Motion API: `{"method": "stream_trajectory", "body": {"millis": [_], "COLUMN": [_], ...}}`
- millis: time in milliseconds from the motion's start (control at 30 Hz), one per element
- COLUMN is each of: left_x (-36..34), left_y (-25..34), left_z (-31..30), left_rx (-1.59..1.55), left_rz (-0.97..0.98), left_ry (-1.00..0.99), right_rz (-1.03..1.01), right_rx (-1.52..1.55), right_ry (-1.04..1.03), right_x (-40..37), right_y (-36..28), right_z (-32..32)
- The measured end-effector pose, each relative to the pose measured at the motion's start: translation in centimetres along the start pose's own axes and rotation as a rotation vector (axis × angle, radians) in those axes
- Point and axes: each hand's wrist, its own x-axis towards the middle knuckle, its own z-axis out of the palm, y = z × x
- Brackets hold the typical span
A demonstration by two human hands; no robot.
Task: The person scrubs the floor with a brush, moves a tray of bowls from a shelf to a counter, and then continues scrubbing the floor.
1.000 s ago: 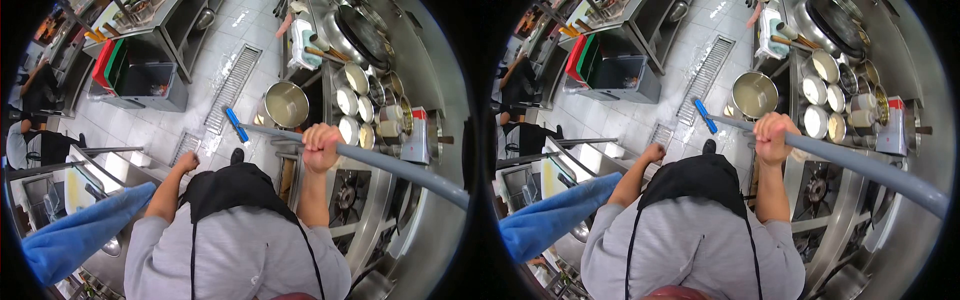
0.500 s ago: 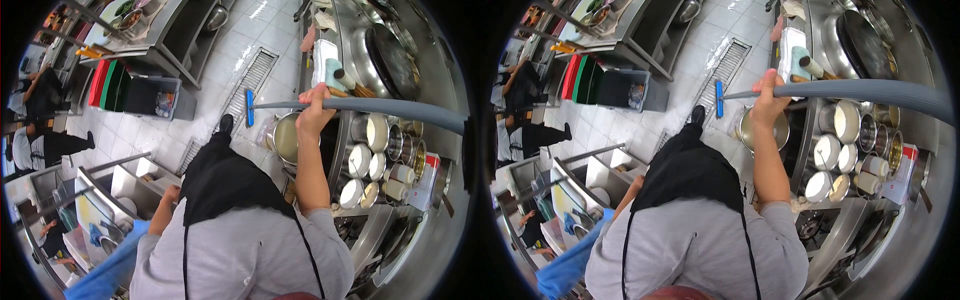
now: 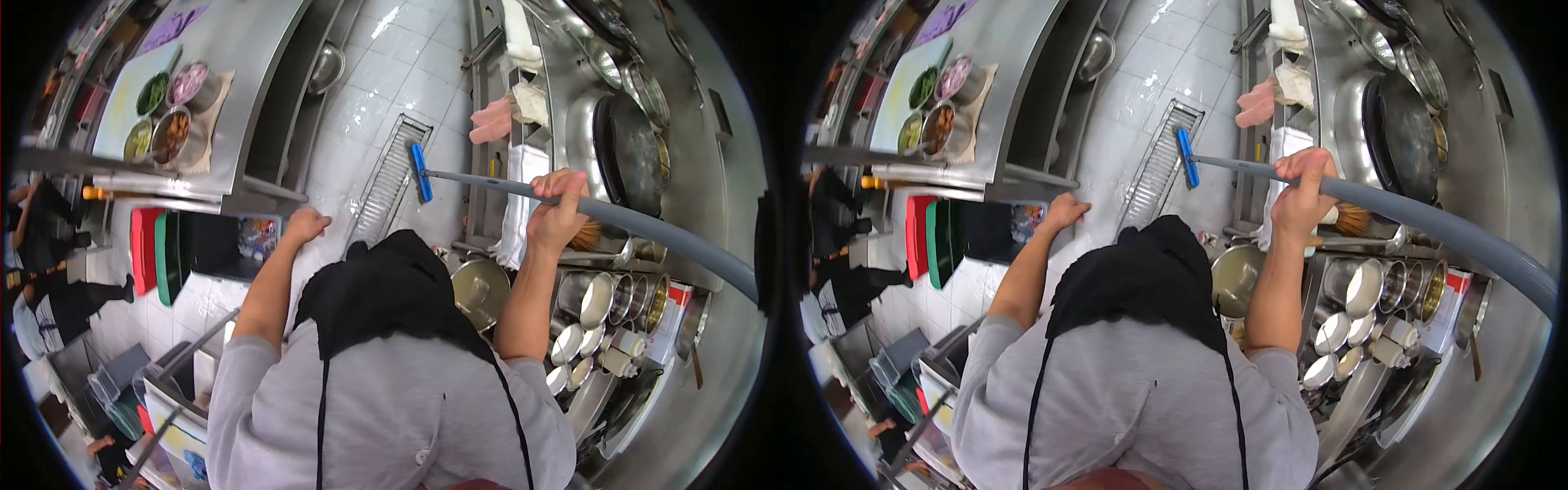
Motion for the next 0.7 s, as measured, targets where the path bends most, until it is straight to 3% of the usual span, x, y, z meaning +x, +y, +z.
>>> {"method": "stream_trajectory", "body": {"millis": [233, 333, 500, 567, 700], "left_x": [11.1, 16.6, 23.8, 25.8, 30.0], "left_y": [9.8, 10.8, 7.8, 8.2, 9.0], "left_z": [-3.2, -5.2, -10.4, -13.1, -16.2], "left_rx": [-0.026, 0.08, 0.098, 0.207, 0.058], "left_rz": [0.14, 0.197, 0.012, -0.062, -0.207], "left_ry": [-0.196, -0.132, -0.169, -0.085, 0.018], "right_rz": [-0.144, -0.149, -0.048, -0.032, -0.087], "right_rx": [0.076, 0.111, 0.125, 0.162, 0.133], "right_ry": [0.104, 0.019, -0.06, -0.06, -0.095], "right_x": [9.8, 15.5, 25.7, 30.8, 39.0], "right_y": [5.8, 8.6, 13.0, 14.0, 16.7], "right_z": [3.3, 4.4, 7.1, 8.3, 11.2]}}
